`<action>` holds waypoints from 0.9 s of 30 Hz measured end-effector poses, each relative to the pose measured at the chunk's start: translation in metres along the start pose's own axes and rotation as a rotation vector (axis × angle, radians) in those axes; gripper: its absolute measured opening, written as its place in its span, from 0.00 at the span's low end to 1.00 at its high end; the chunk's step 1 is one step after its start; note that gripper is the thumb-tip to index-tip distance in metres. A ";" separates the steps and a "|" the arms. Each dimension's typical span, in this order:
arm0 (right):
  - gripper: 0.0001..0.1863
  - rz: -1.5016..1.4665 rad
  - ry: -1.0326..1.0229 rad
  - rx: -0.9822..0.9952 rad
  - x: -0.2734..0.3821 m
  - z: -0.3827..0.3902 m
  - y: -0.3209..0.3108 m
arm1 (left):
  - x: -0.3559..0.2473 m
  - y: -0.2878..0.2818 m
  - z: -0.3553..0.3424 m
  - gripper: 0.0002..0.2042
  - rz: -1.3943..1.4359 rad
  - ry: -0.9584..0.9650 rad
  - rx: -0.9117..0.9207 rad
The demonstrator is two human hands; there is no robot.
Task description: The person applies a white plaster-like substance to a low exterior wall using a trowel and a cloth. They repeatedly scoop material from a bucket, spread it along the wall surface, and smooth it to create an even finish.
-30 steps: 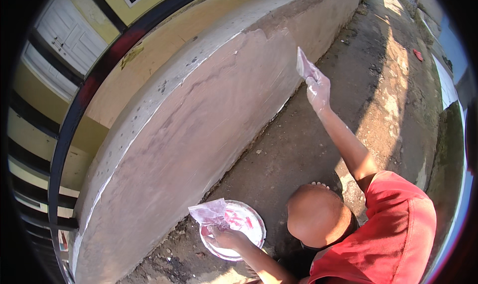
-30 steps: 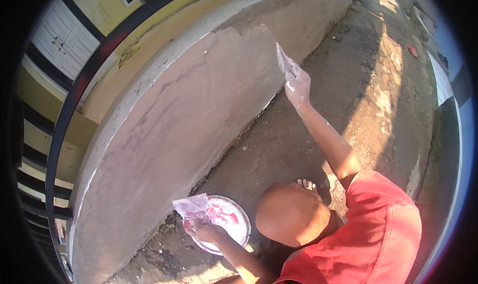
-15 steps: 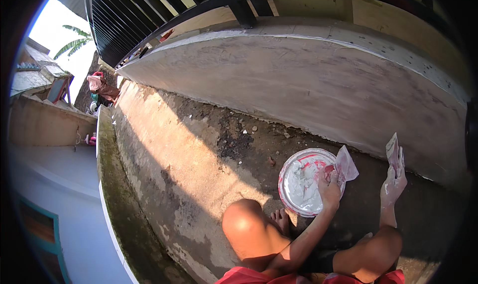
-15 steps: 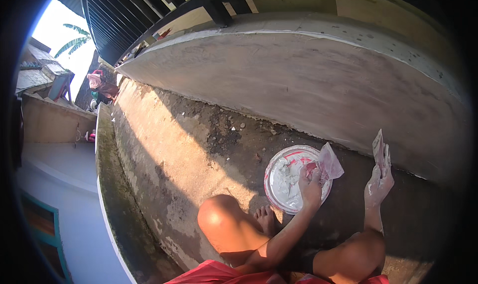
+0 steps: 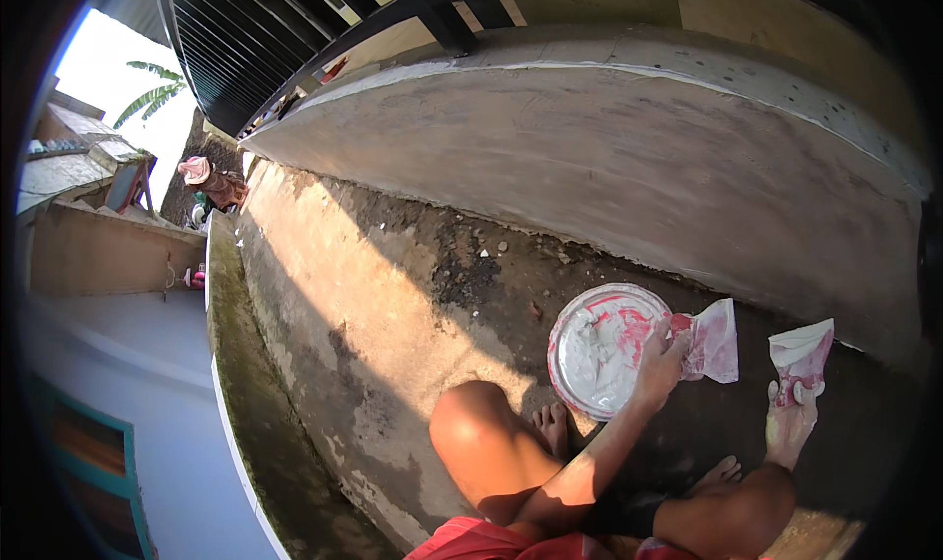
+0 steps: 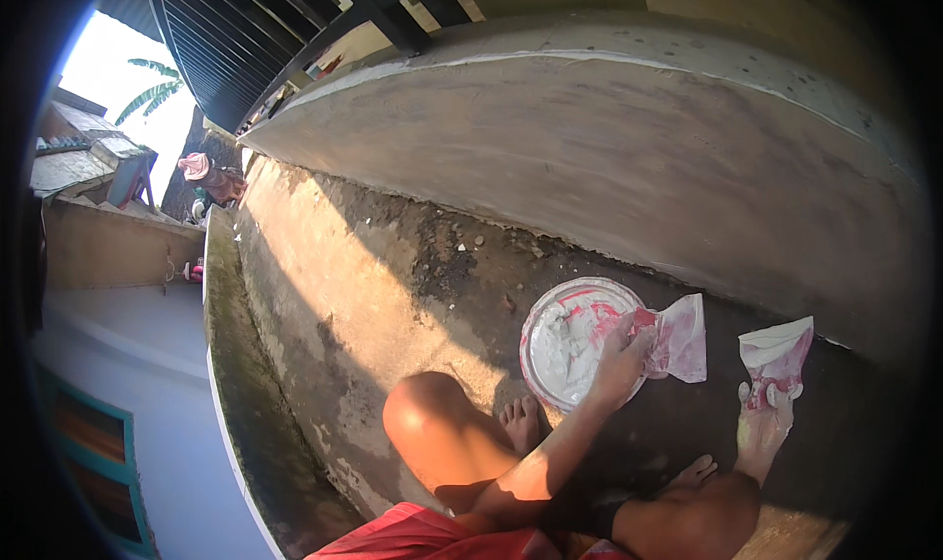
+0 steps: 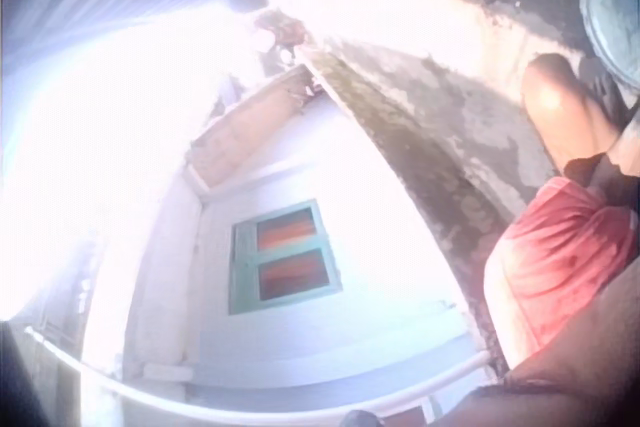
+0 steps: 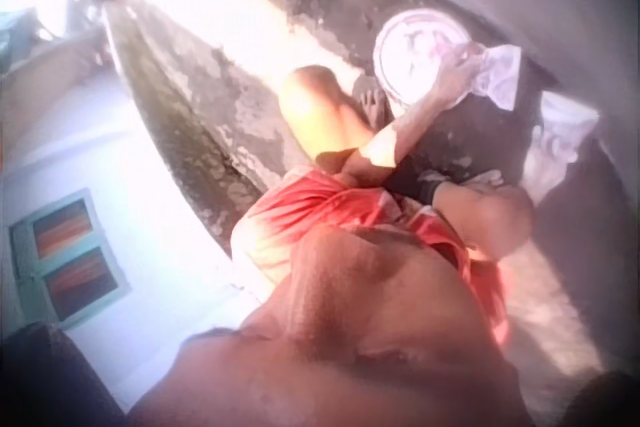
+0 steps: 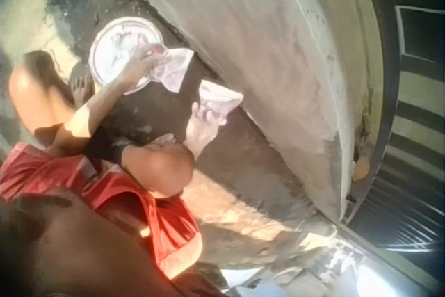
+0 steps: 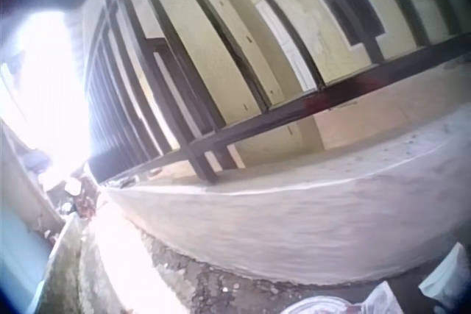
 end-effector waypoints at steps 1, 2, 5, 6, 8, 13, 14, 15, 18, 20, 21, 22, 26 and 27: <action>0.33 -0.024 -0.067 -0.026 0.013 0.005 -0.012 | -0.008 0.022 0.003 0.14 -0.047 -0.089 0.071; 0.32 -0.041 -0.071 -0.020 0.014 0.006 -0.016 | -0.011 0.027 0.011 0.13 -0.079 -0.163 0.094; 0.32 -0.109 -0.043 -0.029 0.015 0.007 -0.032 | -0.010 0.034 0.016 0.13 -0.070 -0.167 0.117; 0.32 -0.131 -0.036 -0.031 0.016 0.007 -0.038 | -0.011 0.038 0.018 0.14 -0.072 -0.170 0.123; 0.31 -0.168 -0.021 -0.038 0.018 0.006 -0.050 | -0.015 0.047 0.022 0.15 -0.074 -0.176 0.128; 0.31 -0.321 0.069 -0.108 0.007 0.007 -0.071 | -0.013 0.059 0.020 0.14 -0.081 -0.109 0.140; 0.32 -0.368 0.097 -0.145 0.005 0.007 -0.075 | -0.018 0.065 0.022 0.13 -0.091 -0.133 0.156; 0.31 -0.386 0.123 -0.143 -0.002 0.003 -0.090 | -0.025 0.069 0.020 0.13 -0.132 -0.110 0.154; 0.26 -0.448 -0.014 0.042 0.021 0.013 -0.070 | -0.020 0.109 0.024 0.12 -0.197 -0.137 0.204; 0.24 -0.335 -0.005 -0.096 0.020 0.017 -0.070 | -0.020 0.118 0.026 0.10 -0.139 -0.148 0.263; 0.28 -0.206 0.000 -0.035 0.019 0.015 -0.033 | -0.022 0.095 0.023 0.10 -0.135 -0.145 0.162; 0.29 -0.181 -0.005 0.005 0.019 0.015 -0.023 | -0.024 0.090 0.023 0.10 -0.131 -0.148 0.121; 0.14 0.388 -0.429 -0.023 0.065 0.024 -0.017 | -0.014 0.117 0.033 0.12 -0.138 -0.151 0.189; 0.14 0.521 -0.583 0.028 0.080 0.031 0.002 | -0.014 0.122 0.039 0.11 -0.127 -0.169 0.161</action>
Point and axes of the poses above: each hand's wrist, its own z-axis away from the middle knuckle, its own y-axis out of the palm, x = y × z, the point moved 10 cm from there along -z, towards the middle knuckle, and after that the axes turned 12 degrees about -x, right-handed, at the moved point
